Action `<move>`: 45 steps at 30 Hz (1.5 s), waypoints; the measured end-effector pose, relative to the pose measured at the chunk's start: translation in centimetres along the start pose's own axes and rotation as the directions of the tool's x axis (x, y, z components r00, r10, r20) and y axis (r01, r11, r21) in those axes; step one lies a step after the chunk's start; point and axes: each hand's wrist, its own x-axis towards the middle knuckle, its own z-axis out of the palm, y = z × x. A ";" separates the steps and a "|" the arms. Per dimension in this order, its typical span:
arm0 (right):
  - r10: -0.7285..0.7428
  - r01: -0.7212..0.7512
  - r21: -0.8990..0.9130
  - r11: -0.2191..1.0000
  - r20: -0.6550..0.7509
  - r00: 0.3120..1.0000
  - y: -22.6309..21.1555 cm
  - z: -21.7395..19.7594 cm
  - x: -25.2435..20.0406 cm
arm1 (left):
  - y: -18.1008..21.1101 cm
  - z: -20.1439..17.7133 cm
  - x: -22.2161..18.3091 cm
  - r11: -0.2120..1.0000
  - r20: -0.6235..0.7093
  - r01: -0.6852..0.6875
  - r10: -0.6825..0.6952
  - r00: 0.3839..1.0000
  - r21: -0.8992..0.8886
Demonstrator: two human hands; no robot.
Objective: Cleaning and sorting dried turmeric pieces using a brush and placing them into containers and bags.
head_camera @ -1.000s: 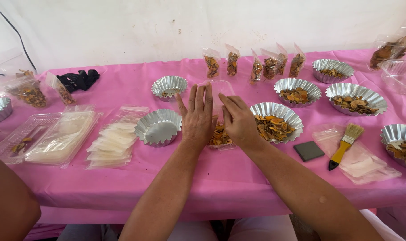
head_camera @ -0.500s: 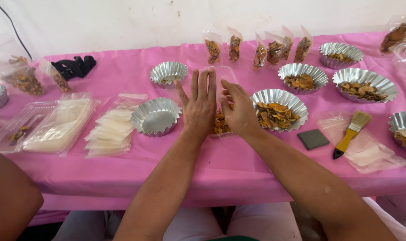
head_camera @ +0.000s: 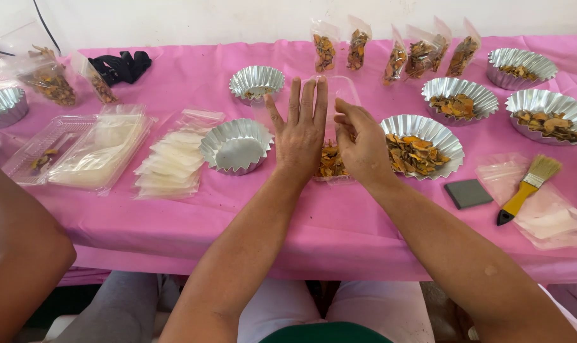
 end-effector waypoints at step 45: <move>0.193 -0.191 0.050 0.980 -0.040 0.980 3.6 -0.5 2.0 | -0.3 0.5 -0.4 0.942 -0.148 -0.118 0.075 0.986 -0.313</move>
